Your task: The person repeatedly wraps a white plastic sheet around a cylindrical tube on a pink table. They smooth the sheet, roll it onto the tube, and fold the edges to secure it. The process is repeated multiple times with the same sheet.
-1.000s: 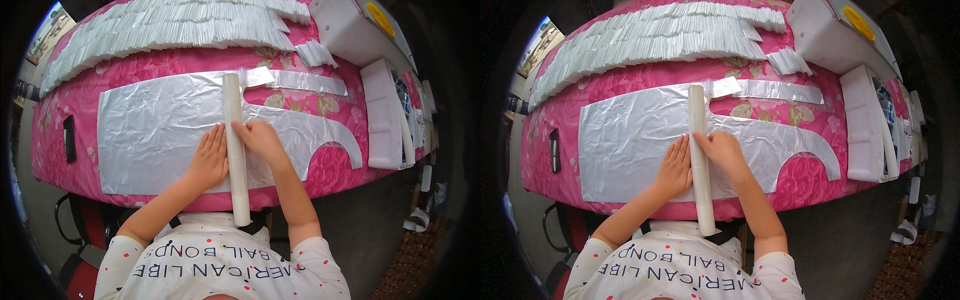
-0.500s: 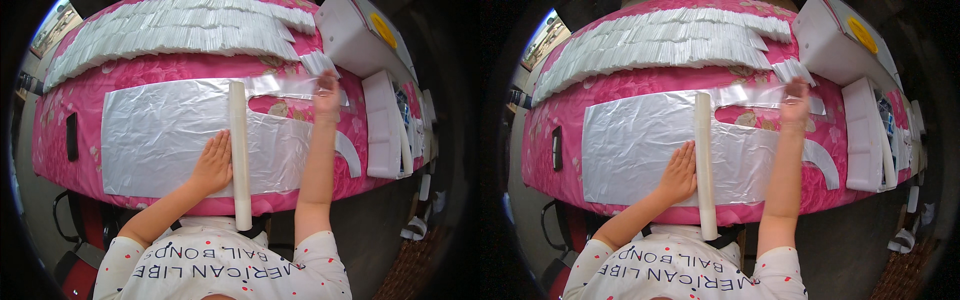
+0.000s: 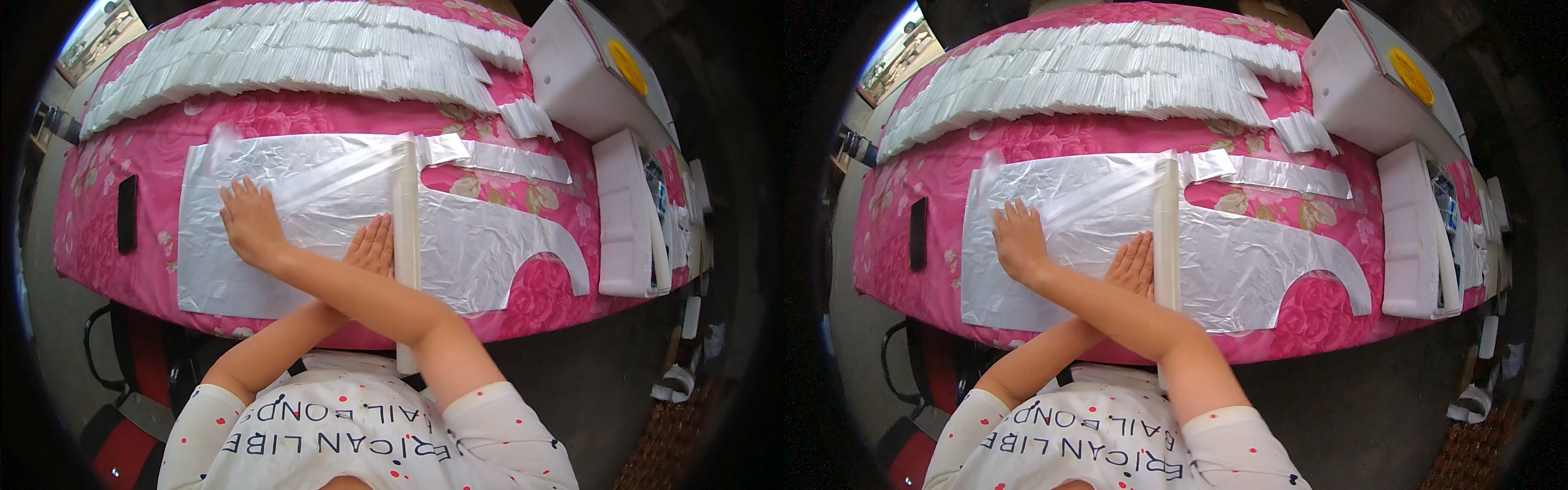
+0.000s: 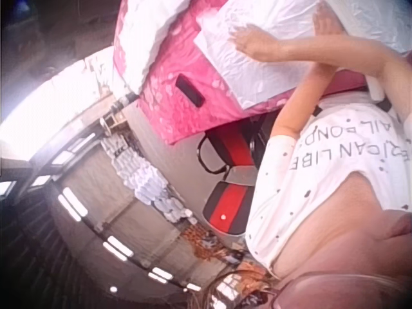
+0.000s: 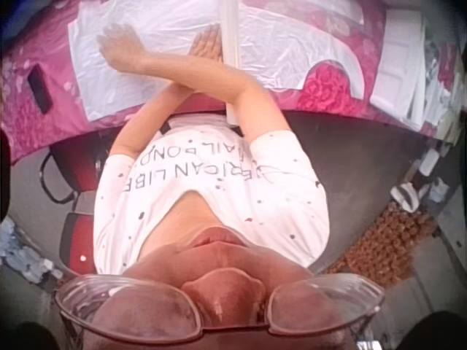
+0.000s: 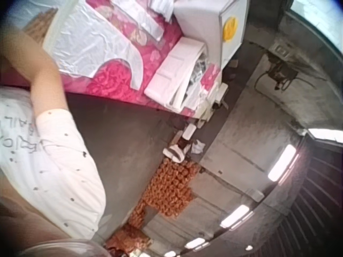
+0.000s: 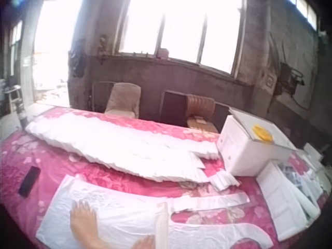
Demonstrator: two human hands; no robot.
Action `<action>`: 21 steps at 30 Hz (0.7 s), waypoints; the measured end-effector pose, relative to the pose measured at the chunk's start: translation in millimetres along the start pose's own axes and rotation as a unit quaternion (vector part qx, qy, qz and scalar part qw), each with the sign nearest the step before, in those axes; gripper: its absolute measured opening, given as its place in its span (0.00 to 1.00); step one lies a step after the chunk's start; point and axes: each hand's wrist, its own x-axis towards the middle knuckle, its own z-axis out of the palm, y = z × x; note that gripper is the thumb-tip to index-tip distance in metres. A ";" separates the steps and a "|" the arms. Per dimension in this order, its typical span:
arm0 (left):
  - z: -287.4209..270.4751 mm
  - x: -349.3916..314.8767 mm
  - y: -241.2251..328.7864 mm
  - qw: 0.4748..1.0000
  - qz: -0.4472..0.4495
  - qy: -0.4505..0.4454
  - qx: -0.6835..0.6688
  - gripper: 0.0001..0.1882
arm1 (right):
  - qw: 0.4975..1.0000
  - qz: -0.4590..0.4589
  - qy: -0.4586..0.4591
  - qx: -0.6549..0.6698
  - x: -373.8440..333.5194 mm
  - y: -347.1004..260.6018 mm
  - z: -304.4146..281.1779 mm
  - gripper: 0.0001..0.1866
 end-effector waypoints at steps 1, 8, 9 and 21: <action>-7.3 1.7 1.9 1.000 -0.001 -0.025 -0.018 0.35 | 1.000 0.002 -0.008 -0.027 -3.4 7.7 21.7 0.23; -5.8 -2.3 0.3 0.999 -0.013 0.014 -0.035 0.35 | 0.991 0.011 -0.130 0.041 -33.8 -15.6 -4.6 0.31; -11.7 1.5 0.6 0.997 -0.014 0.021 -0.073 0.34 | 0.990 -0.004 -0.130 0.059 -43.4 -10.9 -30.6 0.32; -37.0 98.6 -53.1 0.512 -0.352 0.076 -0.780 0.26 | 0.984 -0.016 -0.040 -0.170 -181.1 80.4 -219.9 0.24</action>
